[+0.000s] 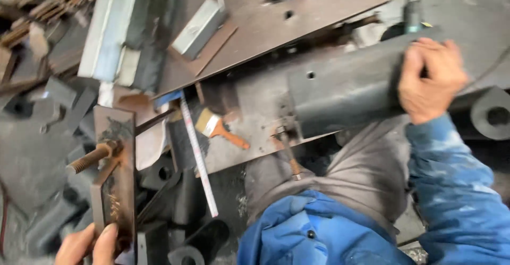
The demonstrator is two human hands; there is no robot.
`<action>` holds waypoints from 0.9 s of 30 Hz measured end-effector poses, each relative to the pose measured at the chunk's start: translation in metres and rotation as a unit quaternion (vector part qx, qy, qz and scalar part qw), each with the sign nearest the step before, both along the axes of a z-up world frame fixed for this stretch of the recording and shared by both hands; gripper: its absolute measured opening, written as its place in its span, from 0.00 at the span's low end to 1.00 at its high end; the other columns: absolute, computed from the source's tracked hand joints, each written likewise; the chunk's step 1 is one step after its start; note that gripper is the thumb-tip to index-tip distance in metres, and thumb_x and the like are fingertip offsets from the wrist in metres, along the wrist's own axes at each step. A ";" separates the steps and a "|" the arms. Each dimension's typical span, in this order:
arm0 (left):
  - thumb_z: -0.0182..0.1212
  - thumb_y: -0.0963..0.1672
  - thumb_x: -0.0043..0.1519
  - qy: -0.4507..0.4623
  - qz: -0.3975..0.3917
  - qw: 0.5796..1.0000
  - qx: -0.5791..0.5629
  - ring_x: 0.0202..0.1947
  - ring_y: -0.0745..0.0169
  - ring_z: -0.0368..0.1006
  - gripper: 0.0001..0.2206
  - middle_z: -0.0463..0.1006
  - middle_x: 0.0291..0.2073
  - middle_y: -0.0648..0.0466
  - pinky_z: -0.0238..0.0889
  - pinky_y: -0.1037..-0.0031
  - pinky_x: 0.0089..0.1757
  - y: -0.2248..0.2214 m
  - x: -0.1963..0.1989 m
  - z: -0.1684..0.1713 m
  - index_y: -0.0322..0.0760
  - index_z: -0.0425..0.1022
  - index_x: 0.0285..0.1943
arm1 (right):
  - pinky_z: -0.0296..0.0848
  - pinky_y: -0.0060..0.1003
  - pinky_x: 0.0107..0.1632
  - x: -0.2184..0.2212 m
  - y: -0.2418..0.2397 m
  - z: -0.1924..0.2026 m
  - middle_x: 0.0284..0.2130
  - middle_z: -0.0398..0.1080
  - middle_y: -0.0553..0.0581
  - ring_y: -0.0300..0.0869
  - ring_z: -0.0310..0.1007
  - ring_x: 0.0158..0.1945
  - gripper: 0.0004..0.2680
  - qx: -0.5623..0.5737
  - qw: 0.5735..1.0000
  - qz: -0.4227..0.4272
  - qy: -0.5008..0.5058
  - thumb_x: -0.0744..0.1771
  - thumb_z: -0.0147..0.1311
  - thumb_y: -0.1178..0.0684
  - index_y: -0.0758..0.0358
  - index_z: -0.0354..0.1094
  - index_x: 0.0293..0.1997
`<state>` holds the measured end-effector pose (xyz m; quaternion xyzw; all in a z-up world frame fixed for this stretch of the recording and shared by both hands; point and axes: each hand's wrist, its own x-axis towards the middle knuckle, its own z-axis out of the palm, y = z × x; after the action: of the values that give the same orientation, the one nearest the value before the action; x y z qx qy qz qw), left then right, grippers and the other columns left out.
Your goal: Measuring rubber product dimensions with a tape measure, handling metal workpieces, and setting up components for machining operations.
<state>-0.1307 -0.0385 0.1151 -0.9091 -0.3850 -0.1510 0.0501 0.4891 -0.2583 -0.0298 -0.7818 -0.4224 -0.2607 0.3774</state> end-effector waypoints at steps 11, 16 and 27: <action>0.69 0.45 0.64 -0.111 -0.260 0.941 -0.184 0.25 0.59 0.72 0.10 0.76 0.28 0.47 0.61 0.70 0.29 -0.026 0.354 0.109 0.33 0.82 0.48 | 0.72 0.46 0.64 0.025 -0.018 -0.018 0.55 0.71 0.67 0.57 0.73 0.59 0.08 0.154 0.981 -0.045 0.108 0.75 0.48 0.60 0.71 0.68 0.61; 0.69 0.47 0.66 -0.092 -0.383 0.907 -0.152 0.28 0.49 0.76 0.11 0.79 0.31 0.43 0.65 0.63 0.32 -0.025 0.451 0.103 0.34 0.83 0.48 | 0.72 0.46 0.60 0.021 -0.014 -0.007 0.53 0.71 0.67 0.57 0.74 0.56 0.10 0.182 0.969 -0.071 0.149 0.75 0.46 0.58 0.70 0.65 0.64; 0.68 0.47 0.66 0.001 -0.417 0.894 -0.166 0.27 0.53 0.79 0.12 0.83 0.35 0.44 0.70 0.65 0.34 -0.020 0.523 0.108 0.33 0.83 0.49 | 0.73 0.45 0.60 0.026 -0.015 -0.009 0.53 0.71 0.65 0.55 0.74 0.55 0.10 0.203 0.958 -0.079 0.187 0.75 0.45 0.59 0.69 0.63 0.65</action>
<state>0.3921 -0.0581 0.2227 -0.9815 0.0095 -0.0906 -0.1685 0.5151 -0.2736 -0.0388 -0.7544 -0.2193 -0.2194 0.5785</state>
